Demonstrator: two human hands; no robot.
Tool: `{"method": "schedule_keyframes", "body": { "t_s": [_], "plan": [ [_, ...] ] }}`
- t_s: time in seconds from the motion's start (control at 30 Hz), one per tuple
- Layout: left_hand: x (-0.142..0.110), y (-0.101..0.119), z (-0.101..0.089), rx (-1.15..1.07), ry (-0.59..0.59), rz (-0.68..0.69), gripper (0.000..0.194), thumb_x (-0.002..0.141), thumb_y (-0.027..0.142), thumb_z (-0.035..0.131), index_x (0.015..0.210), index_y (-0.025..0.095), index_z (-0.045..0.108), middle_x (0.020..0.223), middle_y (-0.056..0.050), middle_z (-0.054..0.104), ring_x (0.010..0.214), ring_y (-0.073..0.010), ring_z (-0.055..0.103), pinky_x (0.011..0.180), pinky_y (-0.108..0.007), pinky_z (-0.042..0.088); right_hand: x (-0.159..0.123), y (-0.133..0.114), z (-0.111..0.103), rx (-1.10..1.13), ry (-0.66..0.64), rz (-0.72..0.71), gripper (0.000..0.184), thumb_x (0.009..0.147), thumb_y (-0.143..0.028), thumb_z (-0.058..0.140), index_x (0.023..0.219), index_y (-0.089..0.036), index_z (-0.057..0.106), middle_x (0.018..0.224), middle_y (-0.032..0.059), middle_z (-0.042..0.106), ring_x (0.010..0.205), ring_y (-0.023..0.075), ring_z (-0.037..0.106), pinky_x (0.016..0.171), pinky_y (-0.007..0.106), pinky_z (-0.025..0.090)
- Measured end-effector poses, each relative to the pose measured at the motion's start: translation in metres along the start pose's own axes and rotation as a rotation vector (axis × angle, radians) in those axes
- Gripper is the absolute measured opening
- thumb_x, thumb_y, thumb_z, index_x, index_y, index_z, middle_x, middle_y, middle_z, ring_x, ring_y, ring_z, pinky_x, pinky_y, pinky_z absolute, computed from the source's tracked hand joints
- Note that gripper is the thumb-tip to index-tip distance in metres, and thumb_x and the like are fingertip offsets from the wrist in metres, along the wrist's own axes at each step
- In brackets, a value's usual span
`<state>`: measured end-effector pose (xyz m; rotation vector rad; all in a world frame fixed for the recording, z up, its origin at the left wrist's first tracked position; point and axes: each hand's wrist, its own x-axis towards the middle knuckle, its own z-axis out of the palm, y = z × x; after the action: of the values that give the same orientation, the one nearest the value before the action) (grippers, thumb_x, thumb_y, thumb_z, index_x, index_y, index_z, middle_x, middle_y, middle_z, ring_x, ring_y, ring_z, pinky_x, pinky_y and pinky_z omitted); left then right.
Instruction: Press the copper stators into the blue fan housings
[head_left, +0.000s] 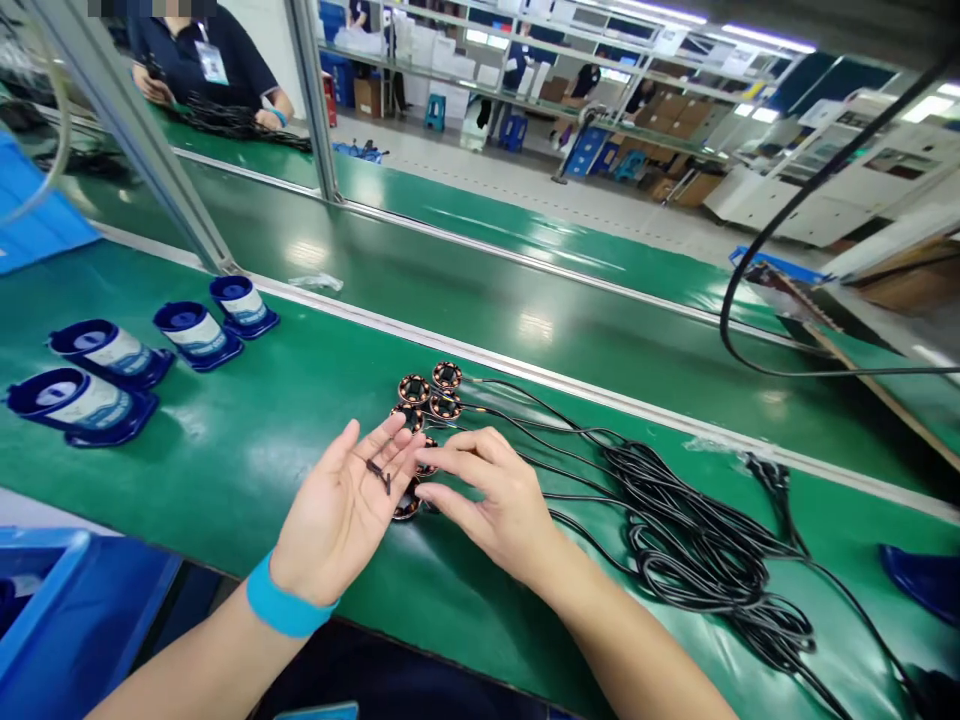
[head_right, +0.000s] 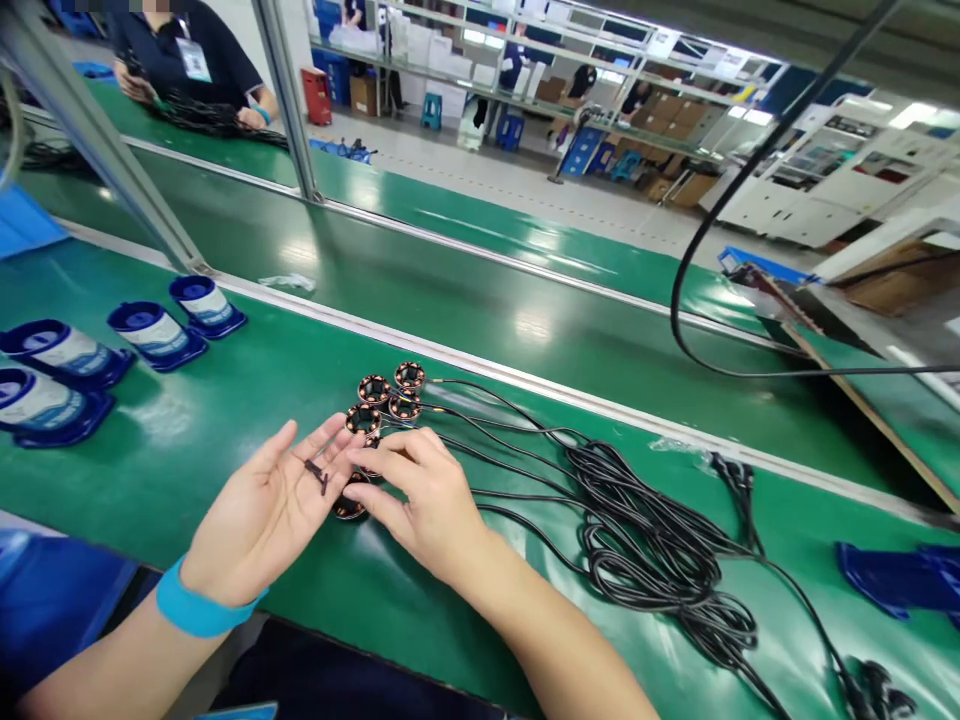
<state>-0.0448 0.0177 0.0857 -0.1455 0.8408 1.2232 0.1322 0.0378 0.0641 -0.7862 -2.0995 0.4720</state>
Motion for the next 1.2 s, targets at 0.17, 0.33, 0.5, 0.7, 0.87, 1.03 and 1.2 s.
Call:
{"method": "schedule_keyframes", "body": {
  "t_s": [0.17, 0.33, 0.5, 0.7, 0.87, 1.03, 1.2],
  "plan": [
    [0.003, 0.001, -0.009, -0.011, -0.028, -0.032, 0.041, 0.106, 0.036, 0.038, 0.126, 0.012, 0.066, 0.125, -0.015, 0.069, 0.113, -0.0196, 0.071, 0.089, -0.029, 0.065, 0.002, 0.002, 0.016, -0.036, -0.119, -0.110, 0.019, 0.099, -0.026, 0.066, 0.116, -0.023, 0.074, 0.101, 0.0064, 0.067, 0.092, 0.0167, 0.061, 0.080, 0.030, 0.058],
    [0.012, -0.002, -0.009, 0.043, -0.009, -0.039, 0.038, 0.106, 0.031, 0.040, 0.120, 0.010, 0.068, 0.122, -0.014, 0.071, 0.110, -0.0174, 0.071, 0.089, -0.025, 0.064, 0.008, 0.003, 0.020, -0.212, -0.253, -0.200, 0.016, 0.101, -0.015, 0.058, 0.101, -0.021, 0.073, 0.097, 0.0060, 0.068, 0.086, 0.0179, 0.057, 0.073, 0.031, 0.054],
    [0.021, 0.002, -0.013, 0.053, -0.008, -0.052, 0.037, 0.106, 0.027, 0.039, 0.116, 0.011, 0.070, 0.117, -0.012, 0.070, 0.103, -0.0144, 0.070, 0.084, -0.022, 0.062, 0.015, 0.006, 0.019, -0.003, -0.289, -0.044, 0.011, 0.103, -0.019, 0.055, 0.100, -0.020, 0.066, 0.100, 0.0052, 0.070, 0.090, 0.0168, 0.063, 0.081, 0.032, 0.056],
    [0.030, 0.018, -0.054, 0.433, -0.171, 0.252, 0.026, 0.096, 0.044, 0.061, 0.095, 0.019, 0.070, 0.058, 0.007, 0.030, 0.048, -0.0056, 0.032, 0.044, -0.016, 0.036, 0.012, 0.025, 0.019, 0.319, -0.126, 0.458, 0.011, 0.098, -0.025, 0.064, 0.108, -0.022, 0.069, 0.095, 0.0007, 0.074, 0.082, 0.0125, 0.069, 0.079, 0.025, 0.058],
    [0.029, 0.011, -0.099, 1.538, -0.407, 0.868, 0.027, 0.090, 0.045, 0.073, 0.111, 0.028, 0.072, 0.062, 0.006, 0.054, 0.052, -0.0090, 0.047, 0.053, -0.022, 0.039, 0.005, 0.032, 0.024, 0.270, -0.144, 0.479, 0.008, 0.097, -0.025, 0.068, 0.102, -0.025, 0.074, 0.097, 0.0010, 0.075, 0.090, 0.0160, 0.070, 0.086, 0.032, 0.057],
    [0.029, -0.006, -0.114, 1.865, -0.461, 1.307, 0.012, 0.098, 0.025, 0.061, 0.105, 0.024, 0.071, 0.067, 0.004, 0.060, 0.058, -0.0109, 0.054, 0.058, -0.028, 0.039, -0.003, 0.038, 0.031, 0.048, -0.122, 0.400, 0.006, 0.090, -0.028, 0.078, 0.095, -0.030, 0.079, 0.112, 0.0049, 0.064, 0.108, 0.0227, 0.058, 0.096, 0.043, 0.050],
    [0.028, -0.007, -0.116, 1.861, -0.513, 1.362, 0.016, 0.096, 0.018, 0.064, 0.111, 0.020, 0.069, 0.066, 0.004, 0.056, 0.059, -0.0116, 0.050, 0.058, -0.031, 0.036, -0.006, 0.037, 0.034, 0.035, -0.195, 0.410, 0.009, 0.094, -0.028, 0.073, 0.099, -0.033, 0.079, 0.128, 0.0044, 0.059, 0.120, 0.0267, 0.052, 0.103, 0.050, 0.046]
  ]
}}
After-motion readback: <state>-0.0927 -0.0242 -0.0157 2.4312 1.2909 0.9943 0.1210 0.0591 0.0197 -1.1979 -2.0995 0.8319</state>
